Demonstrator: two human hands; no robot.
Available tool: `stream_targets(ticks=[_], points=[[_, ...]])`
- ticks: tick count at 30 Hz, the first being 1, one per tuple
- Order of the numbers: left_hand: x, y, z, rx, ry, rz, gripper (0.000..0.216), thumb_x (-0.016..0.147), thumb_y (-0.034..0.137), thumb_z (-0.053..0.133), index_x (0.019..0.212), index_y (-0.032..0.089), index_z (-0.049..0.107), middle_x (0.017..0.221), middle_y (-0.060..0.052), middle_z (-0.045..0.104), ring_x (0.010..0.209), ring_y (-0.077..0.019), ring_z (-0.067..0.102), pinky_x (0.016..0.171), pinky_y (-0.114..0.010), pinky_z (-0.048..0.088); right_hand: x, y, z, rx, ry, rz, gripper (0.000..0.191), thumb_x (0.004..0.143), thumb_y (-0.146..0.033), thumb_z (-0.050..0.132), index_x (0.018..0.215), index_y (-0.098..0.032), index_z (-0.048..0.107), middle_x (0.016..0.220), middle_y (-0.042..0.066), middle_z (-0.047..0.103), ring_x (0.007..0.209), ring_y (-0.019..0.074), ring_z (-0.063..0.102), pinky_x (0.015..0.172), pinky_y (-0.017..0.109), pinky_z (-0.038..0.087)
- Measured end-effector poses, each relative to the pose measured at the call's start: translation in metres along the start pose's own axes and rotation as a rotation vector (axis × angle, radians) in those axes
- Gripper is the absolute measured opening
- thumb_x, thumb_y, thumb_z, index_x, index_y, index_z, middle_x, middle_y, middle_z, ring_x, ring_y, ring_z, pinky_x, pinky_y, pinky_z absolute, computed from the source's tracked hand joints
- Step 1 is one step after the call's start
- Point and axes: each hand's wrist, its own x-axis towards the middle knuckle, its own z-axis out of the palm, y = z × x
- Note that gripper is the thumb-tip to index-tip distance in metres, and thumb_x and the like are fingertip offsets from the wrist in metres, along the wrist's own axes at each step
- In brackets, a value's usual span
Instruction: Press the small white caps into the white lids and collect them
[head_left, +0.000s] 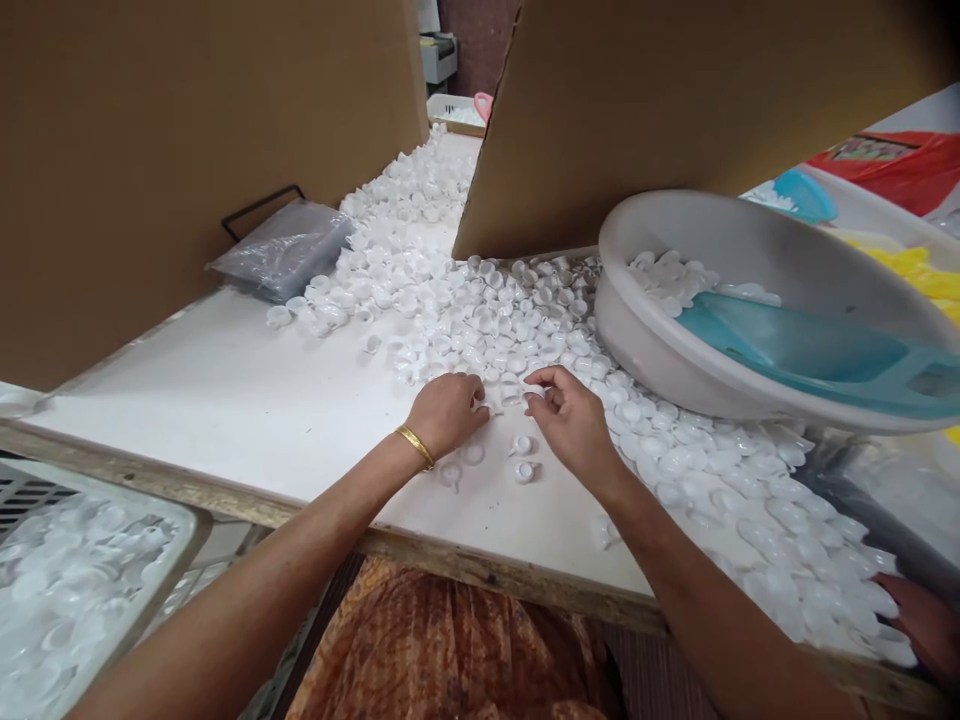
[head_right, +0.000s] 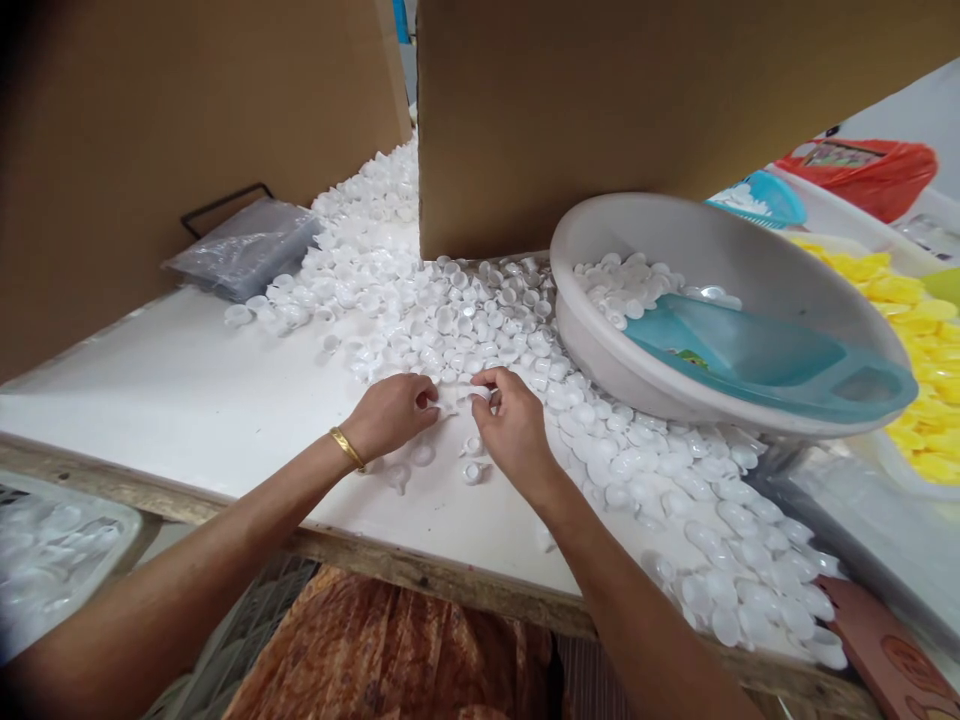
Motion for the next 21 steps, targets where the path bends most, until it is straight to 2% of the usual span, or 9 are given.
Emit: stream_targets(ticks=[2,5,8,11,13,16,18,21], points=[[0.002,0.002,0.001,0.067,0.027,-0.002,0.013,0.075,0.024,0.05,0.076,0.017,0.062,0.078,-0.006,0.061,0.077,-0.0214,0.056,0.061,-0.03,0.04,-0.004,-0.006,-0.007,-0.01,-0.027,-0.025,0.018,0.08,-0.025,0.049,0.096,-0.02,0.056,0.081,0.001,0.059,0.062,0.0115,0.055,0.058,0.025,0.046],[0.004,0.004,0.0,0.127,0.105,-0.001,0.02,0.079,0.025,0.046,0.075,0.016,0.063,0.081,-0.009,0.06,0.082,-0.0226,0.055,0.064,-0.031,0.04,-0.021,-0.015,-0.007,-0.104,-0.126,-0.151,0.024,0.082,-0.024,0.049,0.105,-0.02,0.055,0.096,0.005,0.058,0.073,0.0132,0.057,0.065,0.027,0.048],[0.001,-0.001,-0.005,0.077,0.114,-0.022,0.022,0.081,0.026,0.043,0.078,0.018,0.064,0.082,-0.007,0.06,0.081,-0.0199,0.055,0.064,-0.029,0.04,-0.041,-0.017,0.005,-0.287,-0.225,-0.337,0.027,0.086,-0.017,0.044,0.111,-0.019,0.053,0.107,0.009,0.055,0.089,0.0177,0.056,0.074,0.031,0.048],[-0.006,-0.007,-0.008,0.027,0.125,-0.042,0.023,0.083,0.027,0.043,0.079,0.019,0.064,0.08,-0.005,0.06,0.078,-0.0179,0.055,0.065,-0.028,0.04,-0.054,-0.016,0.018,-0.518,-0.269,-0.451,0.029,0.084,-0.009,0.045,0.108,-0.019,0.055,0.102,0.009,0.058,0.09,0.0208,0.054,0.073,0.035,0.044],[-0.008,-0.008,-0.007,0.001,0.14,-0.025,0.021,0.083,0.028,0.044,0.08,0.02,0.064,0.08,-0.005,0.059,0.078,-0.0176,0.054,0.066,-0.028,0.04,-0.057,-0.018,0.022,-0.582,-0.277,-0.457,0.026,0.083,-0.011,0.049,0.107,-0.02,0.056,0.099,0.008,0.059,0.09,0.0216,0.052,0.072,0.036,0.041],[-0.005,0.001,0.001,-0.01,0.185,0.083,0.02,0.083,0.03,0.047,0.089,0.02,0.064,0.085,-0.005,0.059,0.084,-0.0188,0.053,0.069,-0.028,0.04,-0.056,-0.021,0.016,-0.548,-0.239,-0.433,0.022,0.084,-0.02,0.053,0.105,-0.02,0.056,0.105,0.008,0.059,0.096,0.0221,0.05,0.075,0.036,0.038],[0.002,0.01,0.006,0.05,0.205,0.171,0.022,0.083,0.03,0.047,0.094,0.019,0.063,0.087,-0.007,0.059,0.087,-0.0211,0.052,0.071,-0.031,0.04,-0.053,-0.017,0.002,-0.513,-0.181,-0.374,0.018,0.085,-0.023,0.051,0.102,-0.02,0.057,0.106,0.007,0.06,0.097,0.0213,0.051,0.077,0.035,0.037],[0.01,0.024,0.013,0.185,0.198,0.249,0.021,0.084,0.027,0.046,0.085,0.016,0.063,0.086,-0.011,0.058,0.086,-0.025,0.051,0.068,-0.034,0.039,-0.051,0.005,-0.035,-0.455,-0.016,-0.185,0.017,0.086,-0.024,0.045,0.095,-0.02,0.059,0.097,0.006,0.062,0.091,0.0192,0.055,0.078,0.033,0.04]])
